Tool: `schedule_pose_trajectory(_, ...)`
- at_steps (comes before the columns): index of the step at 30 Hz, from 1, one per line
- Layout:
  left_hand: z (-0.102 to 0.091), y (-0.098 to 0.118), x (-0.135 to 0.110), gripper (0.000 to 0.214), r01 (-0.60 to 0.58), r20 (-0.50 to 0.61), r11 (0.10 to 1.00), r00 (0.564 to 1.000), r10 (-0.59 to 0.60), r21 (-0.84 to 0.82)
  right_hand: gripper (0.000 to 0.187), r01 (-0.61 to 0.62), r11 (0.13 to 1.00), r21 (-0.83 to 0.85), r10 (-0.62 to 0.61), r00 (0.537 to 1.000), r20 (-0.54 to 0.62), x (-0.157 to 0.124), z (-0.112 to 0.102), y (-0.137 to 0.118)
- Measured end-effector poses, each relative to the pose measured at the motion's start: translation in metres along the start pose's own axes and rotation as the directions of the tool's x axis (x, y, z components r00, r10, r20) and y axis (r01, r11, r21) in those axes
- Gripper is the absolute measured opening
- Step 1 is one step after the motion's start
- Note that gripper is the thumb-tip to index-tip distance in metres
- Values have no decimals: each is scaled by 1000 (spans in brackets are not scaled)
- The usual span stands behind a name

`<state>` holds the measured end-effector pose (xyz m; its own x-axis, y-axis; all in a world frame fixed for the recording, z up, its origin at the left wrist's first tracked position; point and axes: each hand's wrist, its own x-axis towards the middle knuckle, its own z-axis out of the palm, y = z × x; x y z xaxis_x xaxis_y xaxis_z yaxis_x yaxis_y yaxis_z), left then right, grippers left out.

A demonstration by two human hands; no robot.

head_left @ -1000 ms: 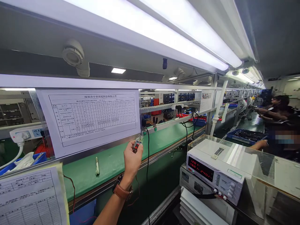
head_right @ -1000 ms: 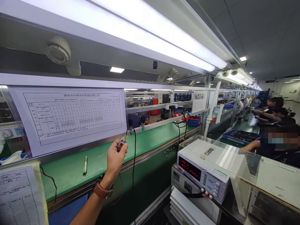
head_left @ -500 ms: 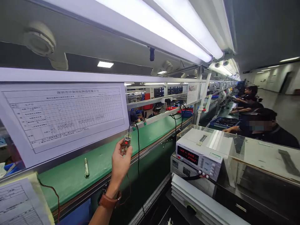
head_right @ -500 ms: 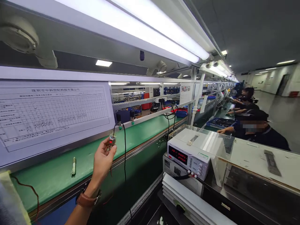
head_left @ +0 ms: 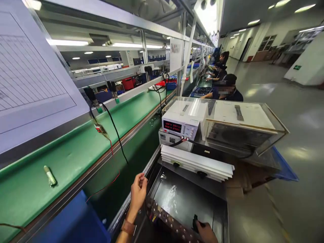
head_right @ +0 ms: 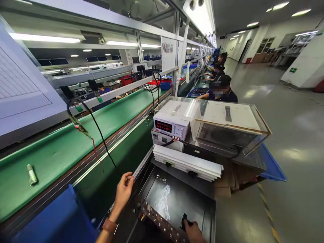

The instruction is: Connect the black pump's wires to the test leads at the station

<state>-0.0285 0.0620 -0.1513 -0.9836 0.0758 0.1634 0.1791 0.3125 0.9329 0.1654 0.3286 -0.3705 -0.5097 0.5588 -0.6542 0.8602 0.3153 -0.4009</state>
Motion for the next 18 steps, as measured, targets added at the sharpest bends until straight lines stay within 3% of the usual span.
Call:
schedule_pose_trajectory(2,6,-38,-6,21,167,213,972,956,-202,168,46,-35,999,-19,35,999,5,-5,1,-1)
schedule_pose_trajectory(4,8,-67,-13,17,234,287,918,899,-330,321,51,-44,999,-13,44,999,-10,-8,0,-4)
schedule_pose_trajectory(9,8,-103,-29,23,281,296,847,849,-439,450,56,-73,997,6,74,995,-65,-15,-1,-11)
schedule_pose_trajectory(18,14,-156,-67,25,352,327,781,762,-560,516,50,-116,993,-21,114,988,-105,-19,6,-13)
